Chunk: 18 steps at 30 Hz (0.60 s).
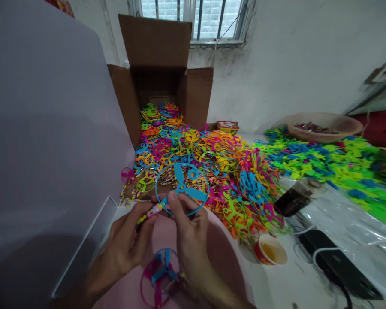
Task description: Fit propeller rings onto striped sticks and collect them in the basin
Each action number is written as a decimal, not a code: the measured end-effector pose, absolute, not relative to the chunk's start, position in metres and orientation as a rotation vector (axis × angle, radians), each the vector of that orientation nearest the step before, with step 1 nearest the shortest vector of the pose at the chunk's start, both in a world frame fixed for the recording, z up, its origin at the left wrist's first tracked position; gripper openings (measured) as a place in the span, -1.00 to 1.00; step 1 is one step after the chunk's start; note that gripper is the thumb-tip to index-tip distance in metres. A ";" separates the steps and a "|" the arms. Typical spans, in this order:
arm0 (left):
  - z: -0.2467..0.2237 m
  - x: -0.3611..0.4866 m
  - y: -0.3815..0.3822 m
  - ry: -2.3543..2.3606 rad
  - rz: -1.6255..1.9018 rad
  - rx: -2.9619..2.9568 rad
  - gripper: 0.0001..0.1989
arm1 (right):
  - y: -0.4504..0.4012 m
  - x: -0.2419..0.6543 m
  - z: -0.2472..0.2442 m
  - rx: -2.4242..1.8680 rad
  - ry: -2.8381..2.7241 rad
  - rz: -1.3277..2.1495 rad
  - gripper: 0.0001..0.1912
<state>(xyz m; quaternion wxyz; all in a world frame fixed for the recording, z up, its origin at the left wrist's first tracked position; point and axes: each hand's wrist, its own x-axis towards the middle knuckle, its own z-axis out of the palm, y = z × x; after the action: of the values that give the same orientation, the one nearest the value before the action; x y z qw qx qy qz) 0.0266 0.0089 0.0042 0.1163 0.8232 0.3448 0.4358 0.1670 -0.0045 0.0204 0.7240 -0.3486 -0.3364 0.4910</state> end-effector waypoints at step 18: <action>0.001 0.009 0.071 1.017 1.185 2.158 -0.39 | 0.014 0.238 0.008 -1.037 -1.282 1.367 -0.81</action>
<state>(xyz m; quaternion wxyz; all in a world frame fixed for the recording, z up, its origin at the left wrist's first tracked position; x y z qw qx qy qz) 0.0090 0.0711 0.0005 0.2367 0.7871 0.3708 0.4324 0.2382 0.0139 0.0084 0.4791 -0.4250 -0.5253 0.5603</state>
